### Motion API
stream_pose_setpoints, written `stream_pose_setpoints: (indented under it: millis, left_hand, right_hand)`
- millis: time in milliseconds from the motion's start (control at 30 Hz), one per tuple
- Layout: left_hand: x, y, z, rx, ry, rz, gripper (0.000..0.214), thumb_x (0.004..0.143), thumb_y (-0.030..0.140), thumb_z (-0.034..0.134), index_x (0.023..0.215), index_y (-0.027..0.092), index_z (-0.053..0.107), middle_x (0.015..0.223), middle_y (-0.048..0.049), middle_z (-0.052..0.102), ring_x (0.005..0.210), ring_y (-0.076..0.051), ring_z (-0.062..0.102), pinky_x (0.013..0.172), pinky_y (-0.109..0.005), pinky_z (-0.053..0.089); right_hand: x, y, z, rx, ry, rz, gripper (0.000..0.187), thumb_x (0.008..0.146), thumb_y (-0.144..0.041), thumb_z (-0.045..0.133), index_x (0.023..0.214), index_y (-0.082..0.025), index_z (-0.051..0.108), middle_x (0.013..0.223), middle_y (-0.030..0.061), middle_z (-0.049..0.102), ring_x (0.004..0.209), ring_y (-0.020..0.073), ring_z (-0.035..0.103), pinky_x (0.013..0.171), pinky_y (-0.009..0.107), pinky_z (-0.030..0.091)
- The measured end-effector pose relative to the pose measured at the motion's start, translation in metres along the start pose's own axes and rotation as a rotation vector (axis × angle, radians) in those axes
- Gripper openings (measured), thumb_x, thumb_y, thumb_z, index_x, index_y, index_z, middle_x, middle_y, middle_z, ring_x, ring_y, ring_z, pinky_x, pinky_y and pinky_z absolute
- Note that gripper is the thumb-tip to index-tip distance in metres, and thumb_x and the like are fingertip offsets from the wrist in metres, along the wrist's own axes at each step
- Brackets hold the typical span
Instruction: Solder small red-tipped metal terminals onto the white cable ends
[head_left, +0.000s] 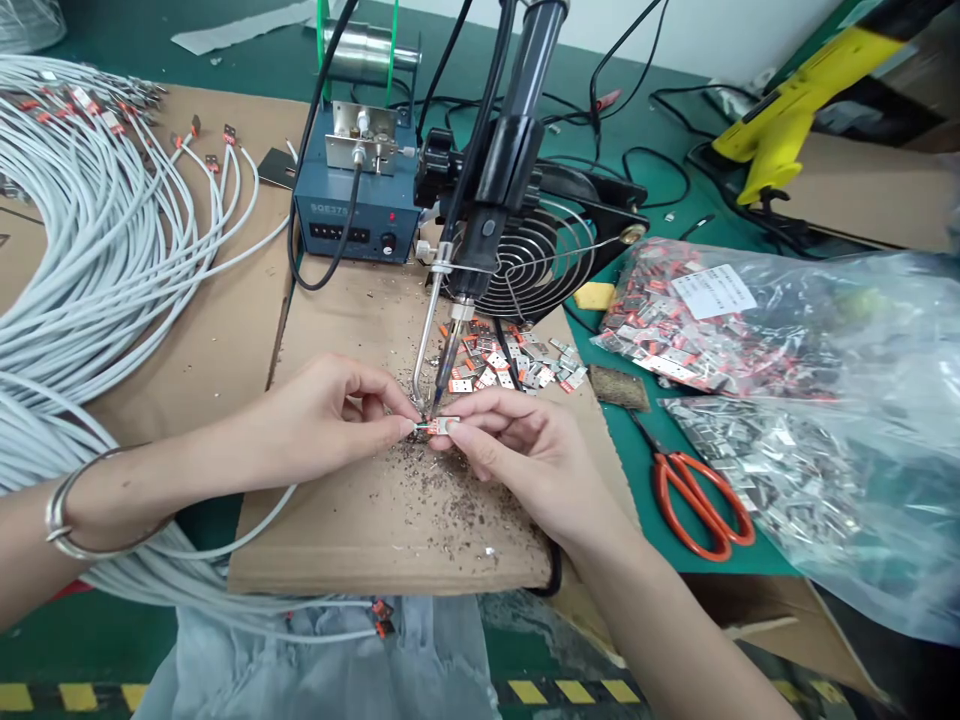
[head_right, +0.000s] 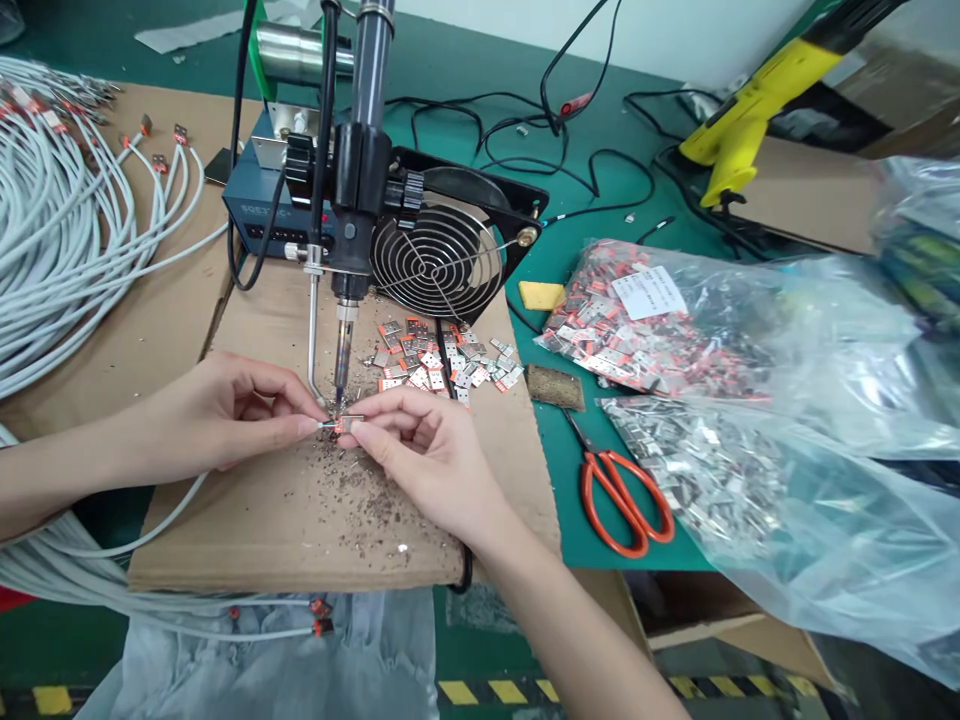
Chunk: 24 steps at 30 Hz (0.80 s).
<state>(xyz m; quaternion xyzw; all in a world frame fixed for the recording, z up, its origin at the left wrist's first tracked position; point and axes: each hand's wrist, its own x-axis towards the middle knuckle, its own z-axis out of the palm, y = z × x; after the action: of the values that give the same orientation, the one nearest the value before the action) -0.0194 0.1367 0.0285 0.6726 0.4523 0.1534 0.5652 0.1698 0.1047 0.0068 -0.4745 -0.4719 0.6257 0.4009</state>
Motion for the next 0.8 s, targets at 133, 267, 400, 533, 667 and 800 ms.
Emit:
stream_pose_setpoints:
  millis: [133,267,400,533,667,800]
  left_hand:
    - [0.000,0.000,-0.001,0.006,-0.007,-0.004,0.018,0.077,0.026,0.057,0.078,0.013,0.068,0.058,0.0016,0.055,0.051,-0.009,0.043,0.046,-0.018,0.035]
    - [-0.001,-0.003,-0.002,-0.003,-0.002,0.019,0.017,0.077,0.027,0.057,0.077,0.014,0.068,0.055,0.0026,0.053,0.049,-0.008,0.042,0.044,-0.018,0.032]
    - [-0.001,-0.005,0.000,0.018,0.004,0.025,0.017,0.076,0.027,0.057,0.077,0.014,0.068,0.060,0.0006,0.059,0.052,-0.009,0.046,0.046,-0.018,0.035]
    - [0.000,-0.004,0.002,0.035,-0.018,0.026,0.018,0.077,0.026,0.056,0.076,0.013,0.068,0.062,0.0005,0.060,0.053,-0.009,0.046,0.046,-0.017,0.036]
    - [-0.002,0.000,-0.001,-0.031,-0.043,0.000,0.016,0.077,0.026,0.057,0.078,0.012,0.066,0.054,0.0049,0.053,0.042,-0.005,0.039,0.036,-0.015,0.031]
    - [-0.025,0.002,0.013,-0.104,-0.101,-0.086,0.021,0.080,0.033,0.057,0.078,0.013,0.063,0.047,0.0071,0.048,0.037,-0.007,0.045,0.036,-0.016,0.037]
  right_hand:
    - [0.000,-0.001,0.001,-0.006,0.004,-0.003,0.008,0.071,-0.023,0.071,0.078,-0.020,0.068,0.066,0.0028,0.073,0.059,0.0121,0.065,0.041,0.020,0.039]
    - [0.000,0.000,0.001,-0.010,0.005,-0.009,0.008,0.071,-0.024,0.071,0.077,-0.020,0.068,0.066,0.0030,0.073,0.061,0.0130,0.066,0.042,0.020,0.039]
    - [-0.001,-0.001,0.001,-0.014,-0.004,0.041,0.012,0.069,-0.026,0.073,0.077,-0.018,0.068,0.064,0.0025,0.072,0.046,0.0090,0.056,0.038,0.019,0.037]
    - [0.000,-0.001,0.000,-0.024,-0.027,0.104,0.015,0.067,-0.027,0.073,0.076,-0.016,0.066,0.063,0.0021,0.071,0.039,0.0054,0.047,0.037,0.019,0.036]
    - [0.001,-0.001,-0.002,-0.066,-0.057,0.090,0.014,0.071,-0.028,0.071,0.077,-0.016,0.064,0.064,0.0023,0.070,0.040,0.0052,0.046,0.040,0.019,0.037]
    - [-0.014,-0.009,-0.013,-0.191,-0.186,-0.011,0.015,0.079,-0.034,0.063,0.081,-0.019,0.065,0.065,0.0027,0.066,0.045,0.0098,0.047,0.042,0.024,0.038]
